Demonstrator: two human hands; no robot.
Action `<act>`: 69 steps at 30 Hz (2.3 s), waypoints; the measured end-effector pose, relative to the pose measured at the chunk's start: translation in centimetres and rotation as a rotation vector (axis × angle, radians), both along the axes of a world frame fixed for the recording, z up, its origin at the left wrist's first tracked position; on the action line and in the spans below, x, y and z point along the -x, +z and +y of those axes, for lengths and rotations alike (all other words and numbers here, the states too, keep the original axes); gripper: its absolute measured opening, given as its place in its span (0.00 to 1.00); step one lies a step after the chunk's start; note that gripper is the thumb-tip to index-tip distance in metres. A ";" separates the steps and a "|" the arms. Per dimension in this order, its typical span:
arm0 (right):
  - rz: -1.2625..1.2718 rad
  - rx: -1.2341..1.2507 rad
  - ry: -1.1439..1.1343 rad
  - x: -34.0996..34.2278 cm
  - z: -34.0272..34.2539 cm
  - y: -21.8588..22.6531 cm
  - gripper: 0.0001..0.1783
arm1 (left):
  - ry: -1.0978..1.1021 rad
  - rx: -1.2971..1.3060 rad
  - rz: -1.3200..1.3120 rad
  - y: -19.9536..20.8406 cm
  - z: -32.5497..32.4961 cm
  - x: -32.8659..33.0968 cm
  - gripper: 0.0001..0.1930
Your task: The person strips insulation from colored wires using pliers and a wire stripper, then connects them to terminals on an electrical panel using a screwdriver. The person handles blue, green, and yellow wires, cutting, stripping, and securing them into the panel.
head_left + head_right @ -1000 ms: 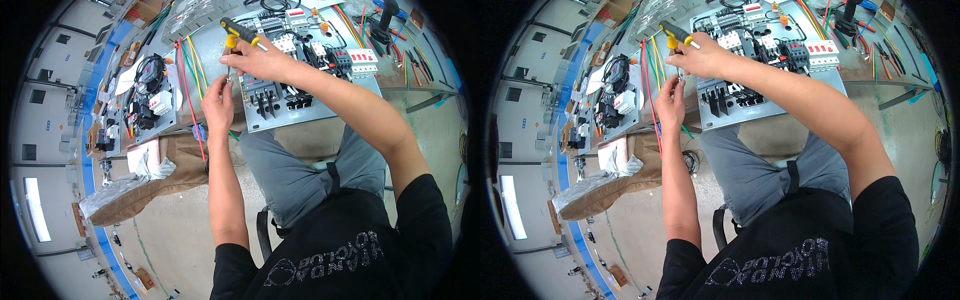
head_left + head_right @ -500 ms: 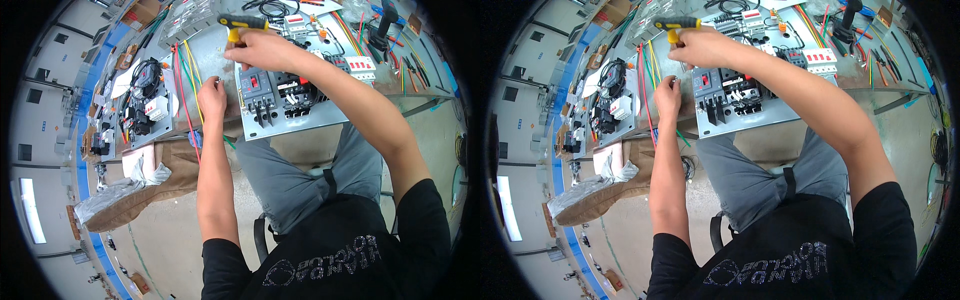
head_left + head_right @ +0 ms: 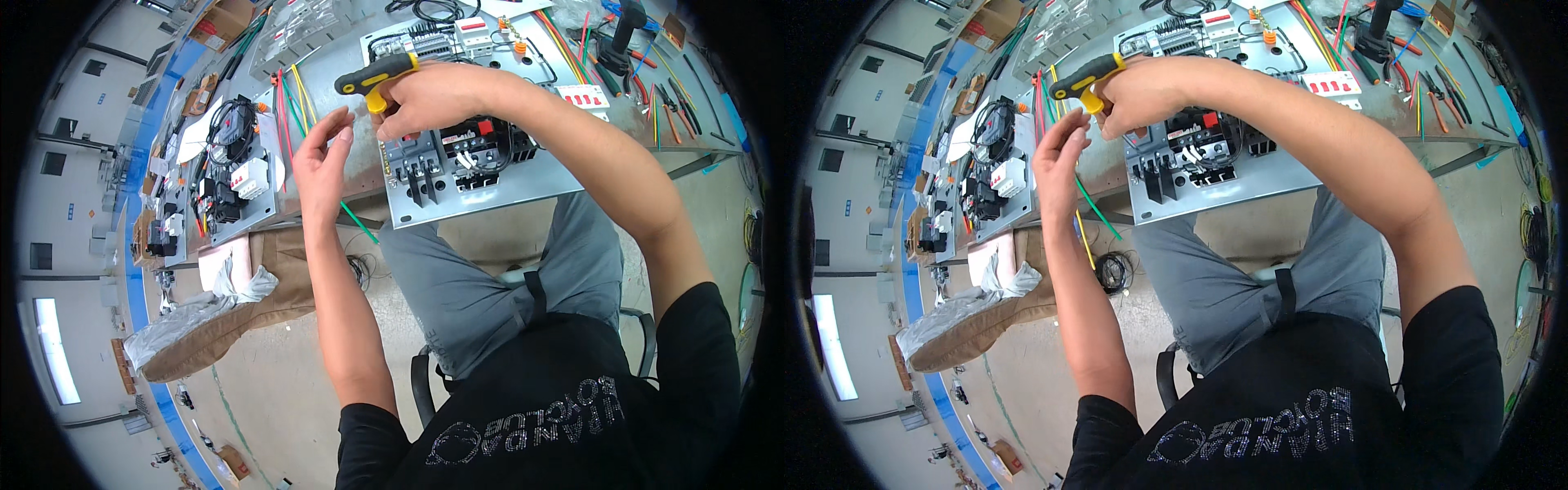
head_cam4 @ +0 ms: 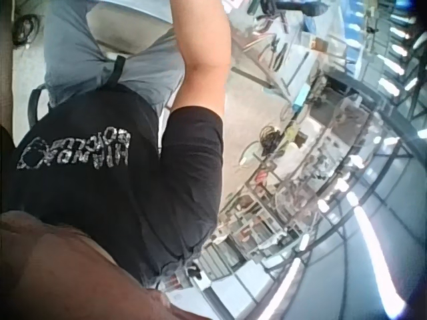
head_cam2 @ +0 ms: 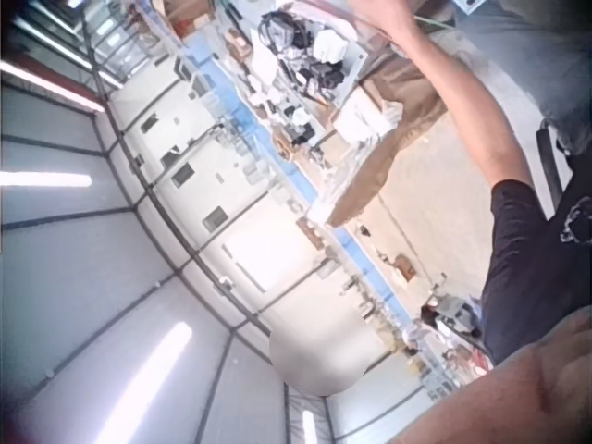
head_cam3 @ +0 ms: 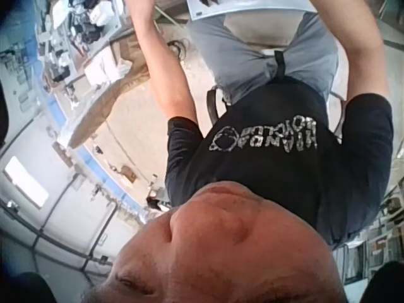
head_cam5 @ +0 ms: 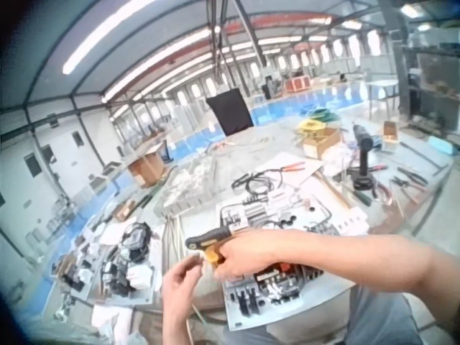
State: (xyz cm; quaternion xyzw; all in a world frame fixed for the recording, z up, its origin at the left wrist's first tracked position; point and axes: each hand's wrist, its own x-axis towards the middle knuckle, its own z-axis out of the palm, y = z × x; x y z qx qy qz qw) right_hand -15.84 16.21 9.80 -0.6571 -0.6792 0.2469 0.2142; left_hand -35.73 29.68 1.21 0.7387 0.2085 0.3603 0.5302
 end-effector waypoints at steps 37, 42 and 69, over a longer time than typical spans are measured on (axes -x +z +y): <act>-0.370 -0.357 -0.130 4.5 -4.3 1.7 0.19 | -0.252 0.140 -0.248 -0.8 -6.6 -0.7 0.10; -0.382 -0.222 -0.141 4.7 -4.9 2.9 0.24 | -0.220 0.173 -0.297 -2.3 -7.0 -1.3 0.21; -0.692 -0.366 -0.196 -1.5 3.2 1.1 0.22 | -0.097 0.092 -0.100 -2.9 -7.6 -0.9 0.16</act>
